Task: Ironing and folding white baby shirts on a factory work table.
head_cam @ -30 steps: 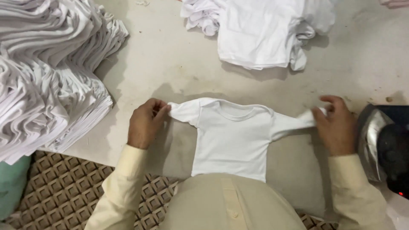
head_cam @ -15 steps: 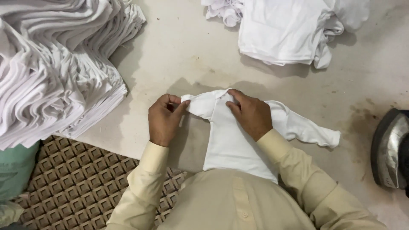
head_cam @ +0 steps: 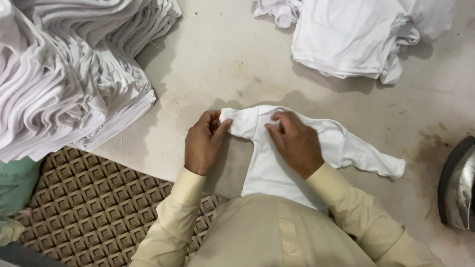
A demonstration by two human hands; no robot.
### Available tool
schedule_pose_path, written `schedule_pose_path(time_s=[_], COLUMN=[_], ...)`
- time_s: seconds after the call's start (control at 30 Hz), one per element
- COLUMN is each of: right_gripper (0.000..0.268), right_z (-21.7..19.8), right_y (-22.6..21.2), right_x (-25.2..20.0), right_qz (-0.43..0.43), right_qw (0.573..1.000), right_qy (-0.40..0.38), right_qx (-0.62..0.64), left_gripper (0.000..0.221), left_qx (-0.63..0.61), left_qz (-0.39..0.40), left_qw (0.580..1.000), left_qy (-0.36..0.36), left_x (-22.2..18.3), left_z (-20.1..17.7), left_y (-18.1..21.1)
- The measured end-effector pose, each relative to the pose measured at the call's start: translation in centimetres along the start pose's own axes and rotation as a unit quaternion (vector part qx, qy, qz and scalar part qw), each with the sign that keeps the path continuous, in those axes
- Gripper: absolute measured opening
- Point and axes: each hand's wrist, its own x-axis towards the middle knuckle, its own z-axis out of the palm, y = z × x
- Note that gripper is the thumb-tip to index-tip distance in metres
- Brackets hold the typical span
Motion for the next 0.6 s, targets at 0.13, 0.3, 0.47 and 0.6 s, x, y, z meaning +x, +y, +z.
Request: schedule_pose_path(time_s=[0.13,0.3,0.47,0.6], right_gripper=[0.013,0.019,0.039,0.028], right_z=[1.6,3.1,3.0,3.3], right_y=[-2.1,-2.7,-3.5,-2.8], right_x=[0.0,0.6,1.8,1.9], right_qz=[-0.021,0.1,0.13,0.169], right_qw=[0.959,0.877,0.863,0.832], right_qy=[-0.109,-0.155,-0.143,-0.144], right_qx=[0.26,0.444,0.467,0.509], left_gripper=[0.032,0.022,0.011,0.016], left_qx=[0.006,0.048,0.032,-0.055], left_qz=[0.038,0.008,0.055,0.028], left_qw=[0.999,0.998,0.998,0.997], left_qy=[0.012,0.032,0.01,0.043], left_x=[0.3,-0.4,-1.4,-0.7], left_z=[0.0,1.3,2.2,2.5], left_y=[-0.7,0.4,0.6,-1.4])
